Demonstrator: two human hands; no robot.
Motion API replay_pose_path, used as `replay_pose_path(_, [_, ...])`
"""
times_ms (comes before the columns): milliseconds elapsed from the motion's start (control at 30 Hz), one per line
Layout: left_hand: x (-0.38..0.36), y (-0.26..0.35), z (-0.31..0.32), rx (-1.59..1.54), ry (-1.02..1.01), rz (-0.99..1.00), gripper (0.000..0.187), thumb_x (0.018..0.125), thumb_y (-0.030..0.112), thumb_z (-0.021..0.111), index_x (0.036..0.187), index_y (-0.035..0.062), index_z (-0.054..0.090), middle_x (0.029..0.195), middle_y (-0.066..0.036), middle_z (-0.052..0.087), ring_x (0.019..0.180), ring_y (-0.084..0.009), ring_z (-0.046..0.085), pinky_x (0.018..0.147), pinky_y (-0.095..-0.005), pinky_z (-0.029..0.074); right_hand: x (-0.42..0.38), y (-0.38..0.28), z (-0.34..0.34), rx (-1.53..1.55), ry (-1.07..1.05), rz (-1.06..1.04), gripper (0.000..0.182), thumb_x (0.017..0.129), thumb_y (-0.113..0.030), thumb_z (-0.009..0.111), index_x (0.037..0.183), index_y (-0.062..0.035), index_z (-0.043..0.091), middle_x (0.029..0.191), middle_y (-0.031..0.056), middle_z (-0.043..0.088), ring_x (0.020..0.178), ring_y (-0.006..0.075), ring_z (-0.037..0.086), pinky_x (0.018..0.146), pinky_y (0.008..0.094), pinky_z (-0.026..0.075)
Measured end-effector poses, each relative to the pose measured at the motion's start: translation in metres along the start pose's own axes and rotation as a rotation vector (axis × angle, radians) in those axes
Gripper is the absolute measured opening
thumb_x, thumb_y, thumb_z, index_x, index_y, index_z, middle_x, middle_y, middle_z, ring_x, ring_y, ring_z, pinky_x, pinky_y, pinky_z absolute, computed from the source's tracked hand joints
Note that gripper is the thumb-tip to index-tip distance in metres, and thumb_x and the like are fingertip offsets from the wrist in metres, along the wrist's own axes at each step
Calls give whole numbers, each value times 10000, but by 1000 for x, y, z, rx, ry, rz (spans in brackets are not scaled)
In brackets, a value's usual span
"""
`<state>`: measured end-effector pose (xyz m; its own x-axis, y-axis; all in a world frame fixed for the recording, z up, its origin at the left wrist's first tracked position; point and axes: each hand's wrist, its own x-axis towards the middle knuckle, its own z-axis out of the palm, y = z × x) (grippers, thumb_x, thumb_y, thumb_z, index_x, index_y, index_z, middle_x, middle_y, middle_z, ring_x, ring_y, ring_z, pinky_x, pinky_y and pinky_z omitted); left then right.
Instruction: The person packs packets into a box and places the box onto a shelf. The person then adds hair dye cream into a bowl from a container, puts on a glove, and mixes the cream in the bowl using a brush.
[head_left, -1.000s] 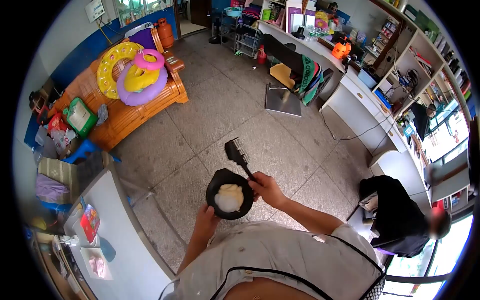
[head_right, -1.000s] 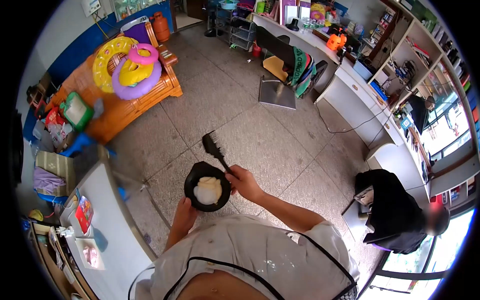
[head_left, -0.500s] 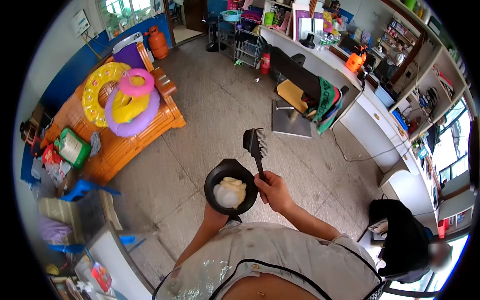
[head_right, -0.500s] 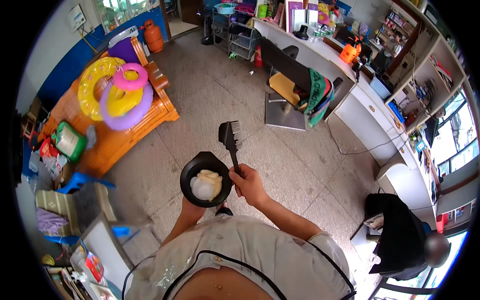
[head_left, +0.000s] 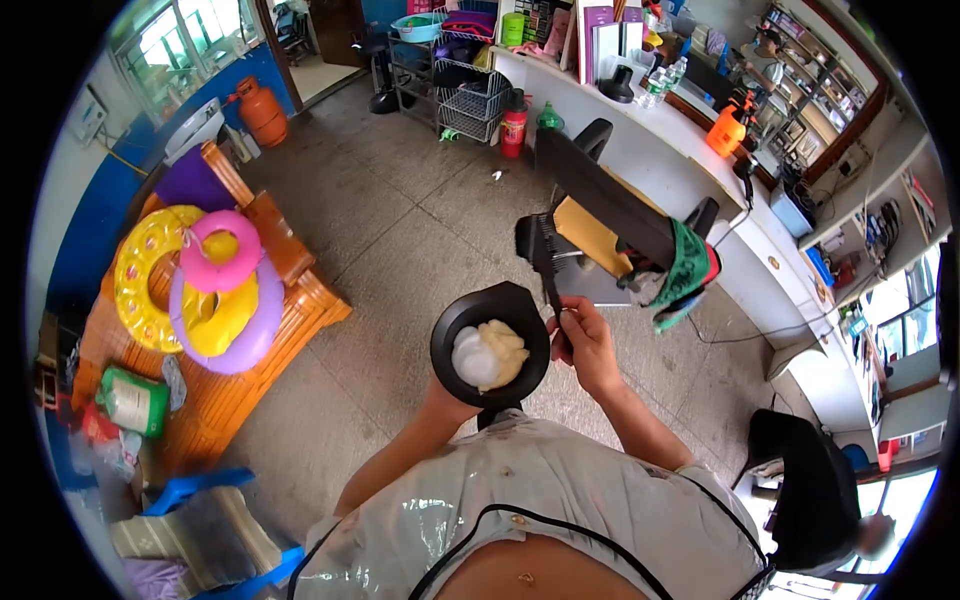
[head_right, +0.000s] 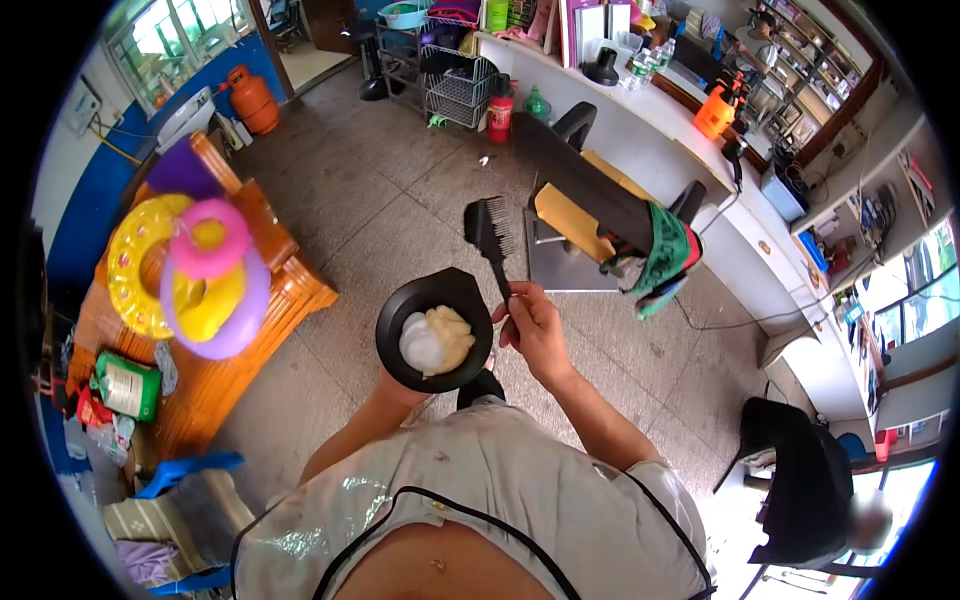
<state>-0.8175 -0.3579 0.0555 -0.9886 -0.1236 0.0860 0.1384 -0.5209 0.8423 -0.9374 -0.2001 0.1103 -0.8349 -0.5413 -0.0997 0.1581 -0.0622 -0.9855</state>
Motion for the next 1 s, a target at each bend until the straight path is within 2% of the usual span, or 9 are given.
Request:
replay_pose_path(133, [115,19,-37,117,32,102,566,772,141,658,1270,45,405,1235,-90,523,1155,-202,487,1001,-342,363,125,11,-12,-79,-133,43,146,924,-58,420,1063,-35,456,764,42,585,519,64,508,421,198,347])
replay_pose_path(267, [208,40,-83,551,88,388,515,762,169,665,1226,42,483,1219,-83,543,1171,-224,473,1016,-352,334,237,2,5,-359,-244,-642,247,857,71,424,1088,-15,451,772,63,599,595,112,593,449,212,416])
replay_pose_path(333, [243,44,-118,655,105,430,696,659,152,763,1260,63,424,1252,-82,508,1183,-212,464,1023,-364,319,277,-28,13,-201,-444,81,257,851,74,412,1092,-7,451,761,77,607,567,127,600,434,225,426])
replay_pose_path(400, [291,54,-156,1038,122,370,360,726,124,687,1072,67,605,1171,-76,560,1141,-246,485,996,-341,333,330,-33,24,-216,-479,92,224,868,53,415,1081,-3,453,749,82,609,544,136,603,423,234,435])
replay_pose_path(467, [320,71,-178,881,117,341,642,668,151,754,1232,75,456,1231,-75,524,1175,-202,467,1021,-359,323,383,-22,36,-147,-522,128,195,889,24,417,1076,-8,461,731,77,610,539,128,600,426,226,435])
replay_pose_path(667, [463,126,-278,230,171,0,558,786,167,650,1282,88,407,1276,-78,476,1178,-216,453,1026,-348,338,562,-8,73,-47,-530,174,175,927,-84,440,1059,17,495,783,70,625,611,127,616,502,233,476])
replay_pose_path(733, [507,147,-316,879,133,125,602,789,186,653,1305,87,359,1295,-78,454,1193,-208,435,1028,-344,339,624,-12,77,-100,-434,240,208,917,-135,489,1060,14,510,812,82,630,627,134,621,529,245,490])
replay_pose_path(867, [596,181,-380,907,69,208,625,759,160,686,1294,91,370,1288,-79,457,1183,-210,444,1024,-344,343,748,-27,64,-170,-257,120,194,909,-146,525,1051,-13,528,852,62,626,702,121,614,576,248,503])
replay_pose_path(1000, [681,207,-415,28,206,18,510,889,488,366,1236,127,461,1271,-78,481,1167,-262,468,983,-431,386,868,-48,23,-557,-2,-124,282,819,-105,625,1062,2,531,876,90,637,700,164,624,606,276,498])
